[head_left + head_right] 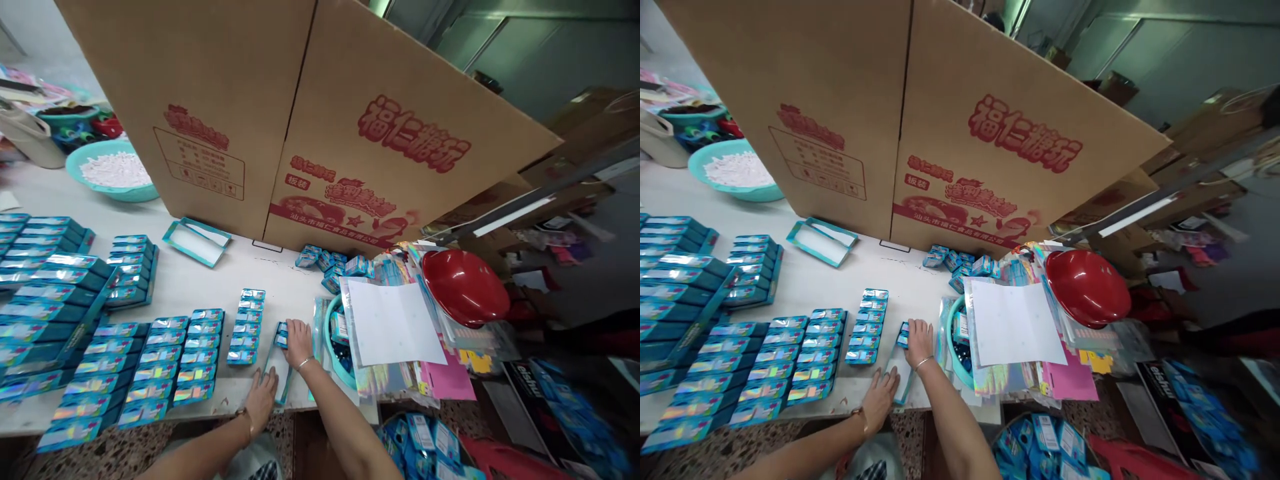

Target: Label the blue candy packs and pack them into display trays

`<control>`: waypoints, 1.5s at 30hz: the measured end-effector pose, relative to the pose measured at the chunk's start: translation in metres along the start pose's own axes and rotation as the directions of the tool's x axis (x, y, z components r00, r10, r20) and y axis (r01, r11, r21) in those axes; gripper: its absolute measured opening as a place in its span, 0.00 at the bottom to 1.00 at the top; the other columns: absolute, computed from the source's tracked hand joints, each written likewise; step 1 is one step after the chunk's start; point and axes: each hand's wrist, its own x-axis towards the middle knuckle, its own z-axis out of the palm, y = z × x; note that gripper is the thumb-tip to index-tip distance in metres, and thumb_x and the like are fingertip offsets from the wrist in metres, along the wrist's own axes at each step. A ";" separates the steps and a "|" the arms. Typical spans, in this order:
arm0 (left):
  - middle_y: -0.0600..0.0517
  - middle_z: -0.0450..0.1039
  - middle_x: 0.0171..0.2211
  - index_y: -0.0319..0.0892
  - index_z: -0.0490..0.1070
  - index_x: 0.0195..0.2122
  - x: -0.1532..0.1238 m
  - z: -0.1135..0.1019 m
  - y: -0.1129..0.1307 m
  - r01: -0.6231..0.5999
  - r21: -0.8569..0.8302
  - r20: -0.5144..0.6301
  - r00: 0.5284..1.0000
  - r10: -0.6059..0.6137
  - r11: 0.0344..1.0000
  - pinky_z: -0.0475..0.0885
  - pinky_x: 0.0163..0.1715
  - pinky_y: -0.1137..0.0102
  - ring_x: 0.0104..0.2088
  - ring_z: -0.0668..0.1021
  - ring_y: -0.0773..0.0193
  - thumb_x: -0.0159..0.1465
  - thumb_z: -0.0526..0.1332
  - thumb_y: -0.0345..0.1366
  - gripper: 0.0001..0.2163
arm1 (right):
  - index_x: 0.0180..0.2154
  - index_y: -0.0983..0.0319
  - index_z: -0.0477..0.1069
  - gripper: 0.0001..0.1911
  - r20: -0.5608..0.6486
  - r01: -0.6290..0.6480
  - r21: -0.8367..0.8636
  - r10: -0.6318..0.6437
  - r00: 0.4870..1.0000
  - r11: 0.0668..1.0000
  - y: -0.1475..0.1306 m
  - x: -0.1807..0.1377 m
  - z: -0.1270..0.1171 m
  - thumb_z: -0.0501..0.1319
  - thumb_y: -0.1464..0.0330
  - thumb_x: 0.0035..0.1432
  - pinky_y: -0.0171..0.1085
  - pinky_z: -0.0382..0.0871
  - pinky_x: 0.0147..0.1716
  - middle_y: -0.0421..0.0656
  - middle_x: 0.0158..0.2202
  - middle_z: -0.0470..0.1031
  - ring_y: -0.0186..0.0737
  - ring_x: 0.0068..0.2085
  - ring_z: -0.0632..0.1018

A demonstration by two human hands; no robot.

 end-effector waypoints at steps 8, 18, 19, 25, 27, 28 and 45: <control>0.38 0.53 0.67 0.33 0.49 0.68 0.027 -0.033 0.010 0.048 -0.199 0.019 0.999 -0.045 0.979 0.49 0.65 0.50 0.67 0.54 0.45 0.60 0.58 0.43 0.37 | 0.67 0.66 0.42 0.48 -0.198 -0.194 -0.001 0.190 0.962 0.981 0.063 0.131 -0.070 0.60 0.52 0.56 0.50 0.49 0.61 0.57 0.66 0.51 0.57 0.65 0.54; 0.37 0.50 0.67 0.32 0.52 0.67 0.061 -0.070 0.002 0.133 -0.301 0.171 0.982 -0.084 0.944 0.44 0.67 0.52 0.68 0.52 0.43 0.60 0.56 0.53 0.39 | 0.59 0.65 0.57 0.44 -0.150 -0.178 -0.207 0.149 0.977 0.962 0.115 0.274 -0.091 0.71 0.62 0.42 0.50 0.53 0.56 0.56 0.56 0.63 0.54 0.55 0.64; 0.36 0.51 0.67 0.31 0.53 0.67 0.062 -0.070 0.001 0.146 -0.306 0.175 0.980 -0.096 0.941 0.44 0.67 0.53 0.68 0.52 0.44 0.59 0.56 0.53 0.40 | 0.58 0.65 0.59 0.42 -0.148 -0.172 -0.211 0.142 0.979 0.962 0.114 0.273 -0.090 0.71 0.63 0.43 0.51 0.52 0.57 0.56 0.56 0.63 0.55 0.55 0.64; 0.37 0.50 0.68 0.32 0.52 0.67 0.070 -0.059 -0.001 0.187 -0.249 0.129 0.979 -0.159 0.950 0.44 0.67 0.51 0.68 0.52 0.43 0.59 0.57 0.50 0.39 | 0.50 0.63 0.64 0.32 -0.098 -0.119 -0.181 0.102 0.990 0.976 0.090 0.245 -0.086 0.70 0.67 0.42 0.45 0.60 0.50 0.52 0.51 0.66 0.51 0.51 0.67; 0.37 0.49 0.68 0.32 0.51 0.67 0.069 -0.058 -0.003 0.195 -0.206 0.107 0.979 -0.176 0.959 0.43 0.66 0.50 0.68 0.51 0.44 0.60 0.56 0.50 0.38 | 0.49 0.63 0.64 0.29 -0.079 -0.117 -0.155 0.106 0.991 0.981 0.078 0.221 -0.090 0.68 0.66 0.44 0.42 0.63 0.46 0.50 0.48 0.68 0.48 0.48 0.70; 0.37 0.48 0.68 0.32 0.51 0.67 0.065 -0.059 -0.004 0.189 -0.182 0.098 0.980 -0.174 0.965 0.43 0.66 0.49 0.68 0.50 0.44 0.61 0.55 0.50 0.38 | 0.49 0.63 0.64 0.28 -0.082 -0.119 -0.136 0.109 0.991 0.984 0.072 0.203 -0.095 0.67 0.64 0.46 0.42 0.64 0.46 0.49 0.48 0.69 0.48 0.47 0.70; 0.37 0.54 0.66 0.38 0.53 0.67 -0.037 -0.039 -0.028 -0.200 -0.026 0.111 0.973 0.202 0.979 0.40 0.64 0.44 0.69 0.48 0.48 0.60 0.61 0.47 0.36 | 0.55 0.59 0.61 0.34 -0.057 -0.053 0.235 0.068 0.996 0.971 -0.032 -0.082 -0.028 0.64 0.71 0.44 0.46 0.66 0.51 0.47 0.50 0.68 0.51 0.50 0.69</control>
